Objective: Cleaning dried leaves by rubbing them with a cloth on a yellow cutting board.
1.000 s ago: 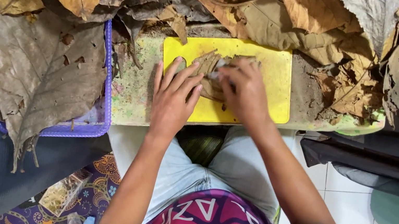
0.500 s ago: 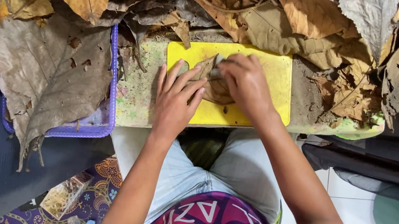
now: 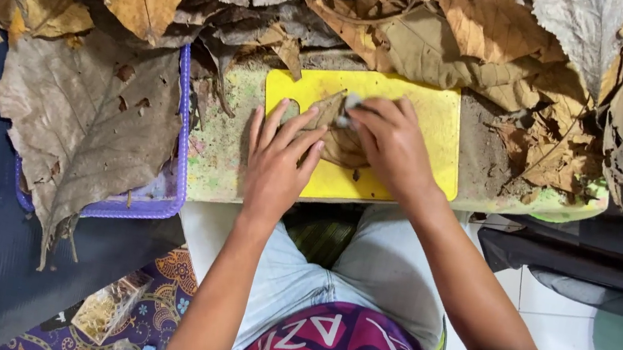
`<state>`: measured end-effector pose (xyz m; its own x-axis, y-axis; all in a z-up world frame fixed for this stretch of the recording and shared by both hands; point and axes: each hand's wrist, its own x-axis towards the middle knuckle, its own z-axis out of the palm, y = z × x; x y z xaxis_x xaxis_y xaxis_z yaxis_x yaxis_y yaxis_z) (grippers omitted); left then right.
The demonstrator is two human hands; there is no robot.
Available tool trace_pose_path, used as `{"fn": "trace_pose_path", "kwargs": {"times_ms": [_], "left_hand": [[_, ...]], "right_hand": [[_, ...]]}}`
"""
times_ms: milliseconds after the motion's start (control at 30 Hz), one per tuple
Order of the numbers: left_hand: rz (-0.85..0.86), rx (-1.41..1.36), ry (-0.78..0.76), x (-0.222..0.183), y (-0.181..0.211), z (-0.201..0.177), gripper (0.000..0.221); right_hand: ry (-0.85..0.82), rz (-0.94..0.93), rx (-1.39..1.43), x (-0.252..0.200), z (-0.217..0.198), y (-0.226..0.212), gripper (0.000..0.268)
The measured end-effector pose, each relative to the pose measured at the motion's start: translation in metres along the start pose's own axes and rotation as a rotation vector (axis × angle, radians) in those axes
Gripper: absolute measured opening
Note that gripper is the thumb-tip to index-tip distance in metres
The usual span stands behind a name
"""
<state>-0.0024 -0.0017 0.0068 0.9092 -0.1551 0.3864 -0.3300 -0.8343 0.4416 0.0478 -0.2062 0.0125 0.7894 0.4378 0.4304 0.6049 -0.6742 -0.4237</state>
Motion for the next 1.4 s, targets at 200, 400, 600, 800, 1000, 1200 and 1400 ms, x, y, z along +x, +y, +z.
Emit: {"fn": "trace_pose_path", "kwargs": {"times_ms": [200,400,600,800,1000,1200,1400], "left_hand": [[0.009,0.002,-0.010,0.001,-0.001,0.001,0.020],[0.022,0.036,0.020,-0.001,-0.001,0.004,0.020],[0.017,0.041,0.037,0.001,0.001,0.003,0.020],[0.028,0.048,0.073,0.000,-0.004,0.011,0.021],[0.016,0.106,0.095,0.000,-0.002,0.009,0.025],[0.023,0.100,0.085,0.000,-0.004,0.009,0.024],[0.017,0.077,0.078,0.001,-0.003,0.008,0.025]], "right_hand": [[-0.019,-0.023,0.010,-0.031,-0.005,0.051,0.013],[0.095,0.005,-0.086,-0.030,-0.013,0.053,0.016],[0.102,-0.006,-0.033,-0.042,0.007,0.002,0.019],[0.171,0.225,-0.033,-0.043,-0.032,0.025,0.022],[0.169,0.164,-0.015,-0.038,-0.013,0.009,0.027],[0.163,0.165,0.019,-0.035,0.023,-0.002,0.022],[0.209,0.320,-0.013,-0.025,-0.012,-0.005,0.017]]}}
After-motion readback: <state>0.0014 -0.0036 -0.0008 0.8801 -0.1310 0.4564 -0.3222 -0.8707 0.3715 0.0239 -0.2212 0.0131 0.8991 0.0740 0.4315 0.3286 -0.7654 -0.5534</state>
